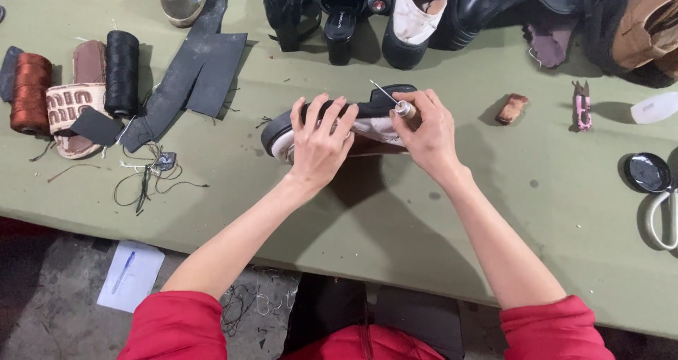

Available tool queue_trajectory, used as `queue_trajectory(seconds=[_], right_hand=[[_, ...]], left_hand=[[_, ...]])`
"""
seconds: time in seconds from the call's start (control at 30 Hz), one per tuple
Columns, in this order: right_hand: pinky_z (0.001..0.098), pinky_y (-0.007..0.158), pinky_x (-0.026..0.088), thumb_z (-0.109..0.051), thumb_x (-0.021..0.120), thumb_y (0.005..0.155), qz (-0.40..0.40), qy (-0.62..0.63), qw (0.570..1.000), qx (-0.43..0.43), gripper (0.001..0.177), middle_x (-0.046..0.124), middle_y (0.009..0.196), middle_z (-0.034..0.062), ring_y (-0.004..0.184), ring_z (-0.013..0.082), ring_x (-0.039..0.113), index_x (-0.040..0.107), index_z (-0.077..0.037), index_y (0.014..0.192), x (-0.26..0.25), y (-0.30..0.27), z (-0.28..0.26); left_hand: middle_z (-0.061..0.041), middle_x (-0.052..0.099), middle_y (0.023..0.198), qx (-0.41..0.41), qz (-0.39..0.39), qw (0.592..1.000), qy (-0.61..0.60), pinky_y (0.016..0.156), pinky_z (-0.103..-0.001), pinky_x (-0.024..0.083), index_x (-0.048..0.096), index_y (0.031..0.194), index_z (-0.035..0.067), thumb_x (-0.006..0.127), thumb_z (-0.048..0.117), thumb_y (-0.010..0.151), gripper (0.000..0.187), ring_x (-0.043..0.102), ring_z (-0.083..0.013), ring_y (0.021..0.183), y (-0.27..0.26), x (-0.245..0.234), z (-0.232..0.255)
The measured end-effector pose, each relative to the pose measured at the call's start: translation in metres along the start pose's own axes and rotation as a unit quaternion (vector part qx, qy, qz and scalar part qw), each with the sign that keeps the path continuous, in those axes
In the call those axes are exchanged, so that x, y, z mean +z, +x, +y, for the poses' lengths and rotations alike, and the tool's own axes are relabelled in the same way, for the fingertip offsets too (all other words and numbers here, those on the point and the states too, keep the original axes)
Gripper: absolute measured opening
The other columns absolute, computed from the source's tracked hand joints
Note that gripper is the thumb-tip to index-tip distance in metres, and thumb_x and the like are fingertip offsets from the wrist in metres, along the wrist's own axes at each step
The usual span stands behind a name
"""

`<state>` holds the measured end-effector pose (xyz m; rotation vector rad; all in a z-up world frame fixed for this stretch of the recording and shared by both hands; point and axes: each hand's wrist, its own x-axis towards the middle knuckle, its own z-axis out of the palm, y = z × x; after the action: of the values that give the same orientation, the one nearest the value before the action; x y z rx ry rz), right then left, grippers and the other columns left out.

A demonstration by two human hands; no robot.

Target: Hand-sewing a white shoe upper to a black sole using a needle and thread on a workbench.

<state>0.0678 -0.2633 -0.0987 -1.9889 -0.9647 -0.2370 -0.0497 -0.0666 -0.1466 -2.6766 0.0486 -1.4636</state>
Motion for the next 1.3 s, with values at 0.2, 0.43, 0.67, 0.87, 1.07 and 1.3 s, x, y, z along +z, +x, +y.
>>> queue_trajectory(seconds=[0.2,0.43,0.67,0.87,1.07,1.3], right_hand=[[0.0432,0.076,0.058,-0.013,0.077,0.092,-0.003,0.008,1.0,0.008,0.025,0.059,0.09,0.0128,0.088,0.0382,0.068,0.073,-0.015,0.117,0.001,-0.001,0.001],[0.0436,0.074,0.057,-0.018,0.075,0.095,-0.008,0.017,1.0,0.018,0.023,0.06,0.092,0.0108,0.093,0.0363,0.069,0.073,-0.018,0.118,0.0,0.01,-0.01],[0.0593,0.093,0.055,-0.005,0.057,0.097,-0.086,0.063,0.979,0.175,0.052,0.064,0.114,0.0303,0.111,0.0477,0.065,0.043,-0.007,0.147,-0.035,-0.011,-0.096],[0.0579,0.082,0.057,-0.012,0.049,0.098,-0.261,-0.013,0.947,0.185,0.057,0.073,0.1,0.0251,0.095,0.042,0.073,0.036,-0.01,0.154,-0.052,-0.02,-0.112],[0.0544,0.071,0.058,-0.022,0.048,0.102,-0.287,-0.165,0.934,0.138,0.042,0.071,0.086,0.0126,0.08,0.0345,0.075,0.044,-0.021,0.144,-0.016,0.004,-0.089],[0.052,0.072,0.06,-0.019,0.046,0.102,-0.264,-0.257,0.929,0.034,0.033,0.066,0.078,0.0097,0.077,0.0327,0.074,0.06,-0.015,0.132,0.014,0.036,-0.083]], left_hand=[[-0.01,0.066,0.115,0.043,0.025,0.999,0.005,0.099,-0.058,0.044,0.071,0.12,0.017,0.071,0.019,0.09,0.03,0.06,-0.0343,0.114,0.002,-0.004,-0.005],[-0.005,0.064,0.11,0.039,0.02,0.999,-0.021,0.093,-0.049,0.044,0.07,0.116,0.019,0.067,0.024,0.094,0.022,0.059,-0.0287,0.109,0.013,0.007,-0.025],[0.005,0.068,0.1,-0.174,-0.183,0.953,-0.165,0.092,-0.052,0.048,0.075,0.11,0.032,0.071,0.027,0.093,0.018,0.064,-0.0254,0.1,0.03,0.03,-0.059],[0.001,0.075,0.095,-0.307,-0.252,0.882,-0.253,0.087,-0.052,0.056,0.078,0.105,0.032,0.071,0.027,0.09,0.017,0.072,-0.0327,0.097,0.031,0.054,-0.074],[-0.005,0.078,0.098,-0.377,-0.252,0.843,-0.288,0.09,-0.05,0.057,0.08,0.104,0.027,0.068,0.028,0.088,0.02,0.073,-0.0373,0.1,0.004,0.088,-0.09],[-0.01,0.076,0.104,-0.4,-0.249,0.818,-0.329,0.092,-0.054,0.055,0.08,0.105,0.022,0.066,0.034,0.087,0.026,0.07,-0.041,0.104,0.008,0.08,-0.089]])
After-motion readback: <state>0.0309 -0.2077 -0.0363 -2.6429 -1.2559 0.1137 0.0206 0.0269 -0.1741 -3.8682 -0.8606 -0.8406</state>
